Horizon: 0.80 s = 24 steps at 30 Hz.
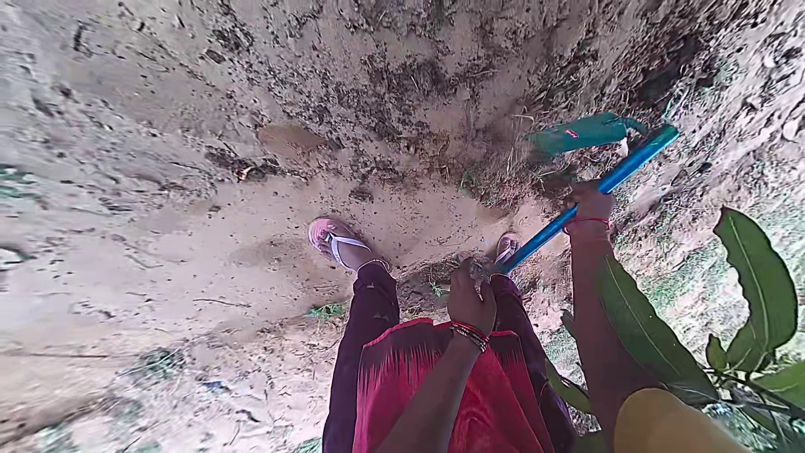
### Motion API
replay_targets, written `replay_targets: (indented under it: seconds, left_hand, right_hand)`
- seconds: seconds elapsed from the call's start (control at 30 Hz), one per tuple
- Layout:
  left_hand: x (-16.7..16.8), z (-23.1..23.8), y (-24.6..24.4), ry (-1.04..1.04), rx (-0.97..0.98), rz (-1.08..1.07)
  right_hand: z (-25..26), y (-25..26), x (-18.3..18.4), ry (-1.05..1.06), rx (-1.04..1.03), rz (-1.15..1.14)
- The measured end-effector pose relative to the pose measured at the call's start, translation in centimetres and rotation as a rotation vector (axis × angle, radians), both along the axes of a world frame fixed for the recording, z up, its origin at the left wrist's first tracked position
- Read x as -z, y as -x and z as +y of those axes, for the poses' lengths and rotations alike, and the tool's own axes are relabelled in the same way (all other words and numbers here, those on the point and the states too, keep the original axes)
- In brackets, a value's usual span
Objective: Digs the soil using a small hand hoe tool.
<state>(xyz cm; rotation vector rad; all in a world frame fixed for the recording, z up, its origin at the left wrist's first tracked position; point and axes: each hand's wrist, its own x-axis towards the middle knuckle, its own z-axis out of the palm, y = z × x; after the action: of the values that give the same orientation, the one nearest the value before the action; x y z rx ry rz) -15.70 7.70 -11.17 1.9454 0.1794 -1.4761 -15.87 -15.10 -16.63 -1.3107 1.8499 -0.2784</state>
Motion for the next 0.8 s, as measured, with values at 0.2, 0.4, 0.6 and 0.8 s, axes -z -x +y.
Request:
replay_targets:
  seconds: [0.2,0.4,0.6,0.8]
  left_hand:
    - [0.2,0.7,0.9,-0.014,-0.063,-0.032]
    - [0.5,0.7,1.3,0.013,-0.101,-0.078]
    - [-0.1,0.1,0.4,0.027,-0.116,-0.048]
    - [0.3,0.6,1.6,0.021,-0.173,-0.122]
  right_hand:
    - [0.6,-1.5,3.6,0.111,0.133,-0.088]
    - [5.4,-3.0,11.8,-0.232,0.090,0.032]
    - [-1.4,0.6,-1.0,-0.043,-0.270,0.008]
    - [1.2,-2.3,4.7,0.121,0.059,-0.015]
